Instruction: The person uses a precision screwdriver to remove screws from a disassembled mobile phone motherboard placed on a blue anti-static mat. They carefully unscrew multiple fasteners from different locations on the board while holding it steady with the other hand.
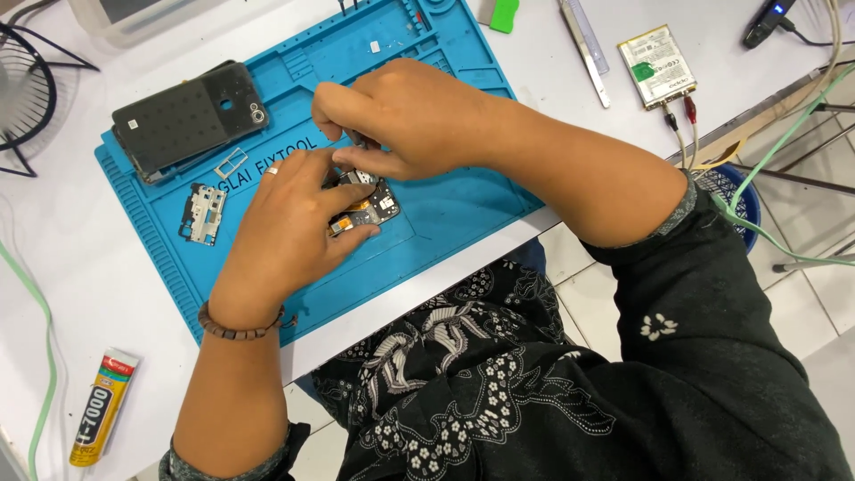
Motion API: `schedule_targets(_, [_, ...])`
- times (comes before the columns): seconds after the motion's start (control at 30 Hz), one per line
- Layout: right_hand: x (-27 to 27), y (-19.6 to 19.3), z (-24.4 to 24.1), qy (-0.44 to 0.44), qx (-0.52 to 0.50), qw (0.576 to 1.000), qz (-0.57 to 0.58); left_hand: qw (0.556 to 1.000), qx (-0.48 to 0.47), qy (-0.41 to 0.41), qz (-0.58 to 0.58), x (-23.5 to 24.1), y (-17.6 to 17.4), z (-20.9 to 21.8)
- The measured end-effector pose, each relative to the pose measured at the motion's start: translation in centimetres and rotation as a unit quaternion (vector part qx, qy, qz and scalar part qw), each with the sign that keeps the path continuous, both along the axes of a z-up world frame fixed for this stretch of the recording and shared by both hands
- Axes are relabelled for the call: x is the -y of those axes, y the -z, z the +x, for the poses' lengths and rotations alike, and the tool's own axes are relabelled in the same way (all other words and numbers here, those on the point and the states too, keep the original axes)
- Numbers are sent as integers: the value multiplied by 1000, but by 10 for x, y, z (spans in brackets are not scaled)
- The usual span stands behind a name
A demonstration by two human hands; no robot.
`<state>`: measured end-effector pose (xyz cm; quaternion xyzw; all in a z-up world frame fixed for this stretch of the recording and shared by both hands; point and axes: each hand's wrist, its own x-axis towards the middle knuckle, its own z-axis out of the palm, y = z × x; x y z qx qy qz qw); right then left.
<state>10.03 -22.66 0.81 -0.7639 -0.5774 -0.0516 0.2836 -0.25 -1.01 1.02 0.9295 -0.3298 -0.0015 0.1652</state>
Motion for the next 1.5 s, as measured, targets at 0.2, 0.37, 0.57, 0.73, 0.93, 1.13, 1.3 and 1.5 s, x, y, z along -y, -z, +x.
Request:
schedule_targets(0.2, [0,0,0,2,-3,1000,15,997,16,-19,-71,7,11,1])
schedule_targets(0.37, [1,-1,2,-14,3,999,29,992,30,-40,-113,13,28,4])
schedule_targets(0.57, [2,-4,0,-19,0,999,37,988,35,-65,-137,19,37,6])
schedule_targets(0.73, [3,-5,2,-15,3,999,35,987,37,-72,-138,22,39,6])
schedule_targets(0.93, [4,-4,5,-17,29,999,35,985,38,-59,-160,25,36,6])
schedule_targets(1.13, [9,-8,7,5,47,998,49,990,54,-60,-115,28,35,6])
schedule_targets(1.3, [10,-4,11,23,50,997,54,989,122,-47,-71,32,34,5])
schedule_targets(1.5, [11,-5,13,18,45,997,62,988,140,-69,7,36,41,5])
